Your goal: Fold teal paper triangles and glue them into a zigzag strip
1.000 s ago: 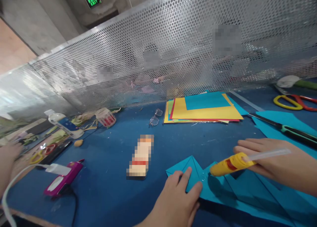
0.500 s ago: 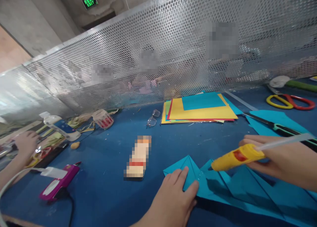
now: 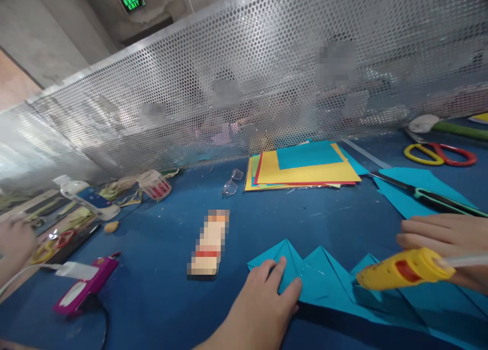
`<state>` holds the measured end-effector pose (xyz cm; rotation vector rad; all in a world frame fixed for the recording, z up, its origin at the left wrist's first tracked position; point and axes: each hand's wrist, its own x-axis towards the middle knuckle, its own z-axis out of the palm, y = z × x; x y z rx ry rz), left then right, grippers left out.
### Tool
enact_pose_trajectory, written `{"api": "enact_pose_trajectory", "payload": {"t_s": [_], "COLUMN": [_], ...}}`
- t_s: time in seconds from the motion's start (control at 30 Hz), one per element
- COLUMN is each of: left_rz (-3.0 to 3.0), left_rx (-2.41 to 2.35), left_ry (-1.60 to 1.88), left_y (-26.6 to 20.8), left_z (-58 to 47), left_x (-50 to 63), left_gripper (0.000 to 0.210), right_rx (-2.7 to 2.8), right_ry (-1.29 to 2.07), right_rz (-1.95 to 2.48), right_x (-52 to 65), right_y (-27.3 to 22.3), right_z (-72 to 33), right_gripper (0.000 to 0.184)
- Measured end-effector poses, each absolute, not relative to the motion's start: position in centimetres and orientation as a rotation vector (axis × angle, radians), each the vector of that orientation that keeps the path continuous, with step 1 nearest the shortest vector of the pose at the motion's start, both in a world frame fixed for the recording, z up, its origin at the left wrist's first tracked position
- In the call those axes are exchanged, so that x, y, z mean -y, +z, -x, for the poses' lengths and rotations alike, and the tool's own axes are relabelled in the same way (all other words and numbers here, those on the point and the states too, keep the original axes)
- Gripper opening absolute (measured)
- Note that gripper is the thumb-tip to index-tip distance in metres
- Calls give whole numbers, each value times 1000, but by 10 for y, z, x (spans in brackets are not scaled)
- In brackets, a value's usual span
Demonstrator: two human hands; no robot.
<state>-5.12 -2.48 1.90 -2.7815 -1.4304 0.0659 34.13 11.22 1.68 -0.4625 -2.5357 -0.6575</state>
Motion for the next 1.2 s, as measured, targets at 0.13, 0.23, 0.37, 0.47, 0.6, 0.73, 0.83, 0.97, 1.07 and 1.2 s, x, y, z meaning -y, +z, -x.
{"api": "enact_pose_trajectory", "payload": {"t_s": [0.13,0.23,0.37,0.47,0.6,0.73,0.83,0.97,1.07,1.2], "left_rz": [2781,2781,2771,2761,2745,2723,2709,2696,2698,2721], "left_rx": [1422,1411,1398,1388,1377,1372,1364,1356,1356,1365], "left_ry": [76,73,64,57,43,24,17,19,29,59], "left_y": [21,21,19,17,16,14,14,12,10,10], "left_z": [51,51,50,51,52,50,50,51,52,52], "left_x": [24,23,23,24,23,24,24,24,23,23], "left_gripper": [37,37,37,38,38,37,37,36,38,41], "right_rx": [2556,2569,2587,2574,2527,2509,2526,2561,2550,2513], "right_ry": [-689,-694,-726,-744,-748,-652,-652,-695,-724,-730], "right_rz": [436,396,328,337,434,505,473,414,410,391], "right_x": [-116,-117,-120,-122,-118,-108,-104,-107,-112,-113], "right_y": [25,29,31,34,36,31,26,22,21,14], "right_z": [-343,-345,-345,-346,-351,-351,-345,-340,-344,-351], "right_gripper": [40,43,36,32,35,29,32,42,40,39]}}
